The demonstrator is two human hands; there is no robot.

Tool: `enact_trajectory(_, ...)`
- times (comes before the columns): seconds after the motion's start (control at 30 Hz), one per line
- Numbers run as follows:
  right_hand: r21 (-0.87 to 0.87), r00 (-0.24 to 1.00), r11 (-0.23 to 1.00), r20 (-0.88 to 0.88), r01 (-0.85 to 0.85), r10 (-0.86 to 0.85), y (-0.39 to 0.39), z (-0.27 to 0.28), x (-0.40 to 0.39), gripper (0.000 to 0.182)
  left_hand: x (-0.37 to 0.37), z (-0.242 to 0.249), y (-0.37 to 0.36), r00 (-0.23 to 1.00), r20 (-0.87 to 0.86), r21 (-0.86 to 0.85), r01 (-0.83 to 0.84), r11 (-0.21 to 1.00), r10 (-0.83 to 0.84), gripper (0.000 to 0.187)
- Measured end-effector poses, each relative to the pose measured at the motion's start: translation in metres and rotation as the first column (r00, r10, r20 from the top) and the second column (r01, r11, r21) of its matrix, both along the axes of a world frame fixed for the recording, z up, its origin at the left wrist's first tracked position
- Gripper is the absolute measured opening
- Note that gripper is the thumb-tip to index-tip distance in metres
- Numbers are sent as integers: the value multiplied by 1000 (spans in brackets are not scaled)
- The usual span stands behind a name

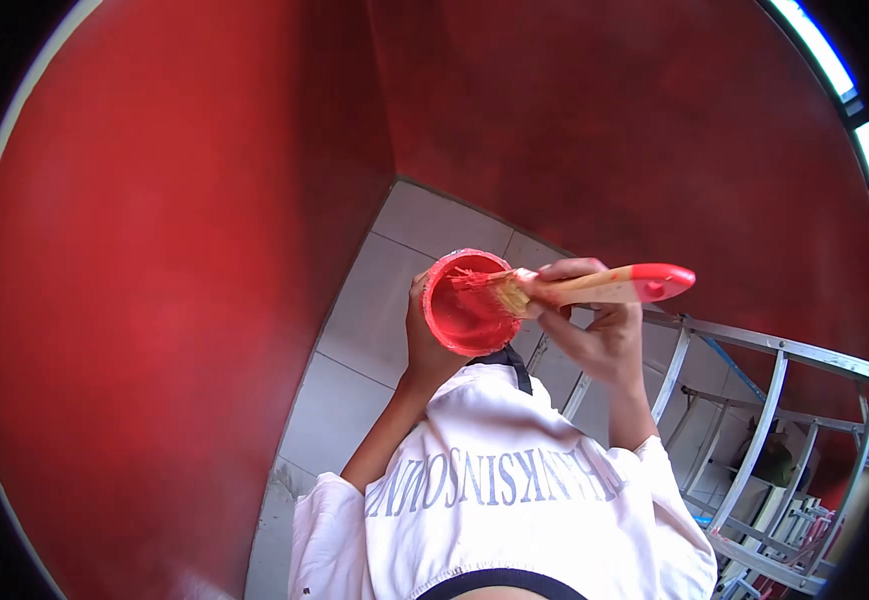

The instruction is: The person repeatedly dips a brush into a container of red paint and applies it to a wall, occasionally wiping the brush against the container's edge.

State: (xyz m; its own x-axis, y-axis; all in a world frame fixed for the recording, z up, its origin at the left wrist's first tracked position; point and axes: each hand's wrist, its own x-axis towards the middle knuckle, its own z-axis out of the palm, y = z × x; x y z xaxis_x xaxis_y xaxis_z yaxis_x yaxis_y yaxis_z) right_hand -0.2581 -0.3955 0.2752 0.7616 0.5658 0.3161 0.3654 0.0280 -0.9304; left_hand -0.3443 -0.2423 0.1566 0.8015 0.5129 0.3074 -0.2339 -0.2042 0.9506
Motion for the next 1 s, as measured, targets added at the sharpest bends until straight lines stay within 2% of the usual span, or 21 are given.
enact_trajectory(0.13, -173, 981, 983, 174, -54, 84, 17, 3, -18, 24, -10, -5, 1, 999, 32, 69, 26, 997, -28, 89)
enact_trajectory(0.23, -229, 939, 973, 327, -31, 107, 27, -10, -19, 25, -10, -12, 3, 999, 20, 111, 47, 993, -50, 89)
enact_trajectory(0.37, -357, 947, 934, 295, -14, 127, 34, -12, -22, 22, -13, -6, 2, 998, 47, 27, 47, 999, -49, 89)
enact_trajectory(0.47, -360, 915, 933, 374, -3, 147, 37, -16, -21, 20, -15, -9, 3, 999, 41, 109, 4, 994, -8, 88)
enact_trajectory(0.57, -379, 895, 925, 405, -21, 186, 37, -19, -18, 23, -15, -8, 1, 999, 50, 62, -19, 998, 16, 84)
enact_trajectory(0.67, -119, 953, 992, 291, -45, 78, 39, -25, -13, 27, -12, -6, 4, 1000, -2, 82, 1, 997, -1, 81)
enact_trajectory(0.8, -73, 998, 997, -51, 28, -32, 24, -29, 8, 28, -5, -2, 0, 998, -26, 89, -55, 995, 57, 80)
enact_trajectory(0.83, -15, 975, 999, -216, 52, -54, 23, -31, 11, 30, -2, -3, -1, 997, -35, 88, -62, 994, 66, 80)
enact_trajectory(0.9, 89, 851, 987, -521, 131, -66, 19, -34, 17, 35, 3, -2, -5, 995, -58, 76, -77, 994, 81, 80)
enact_trajectory(0.93, 19, 803, 991, -588, 131, -95, 10, -43, 25, 39, 6, -1, -7, 994, -71, 65, -83, 994, 88, 79)
enact_trajectory(1.0, 106, 737, 973, -671, 205, -82, 3, -62, 35, 39, 18, 2, -9, 993, -104, 56, -50, 997, 56, 81)
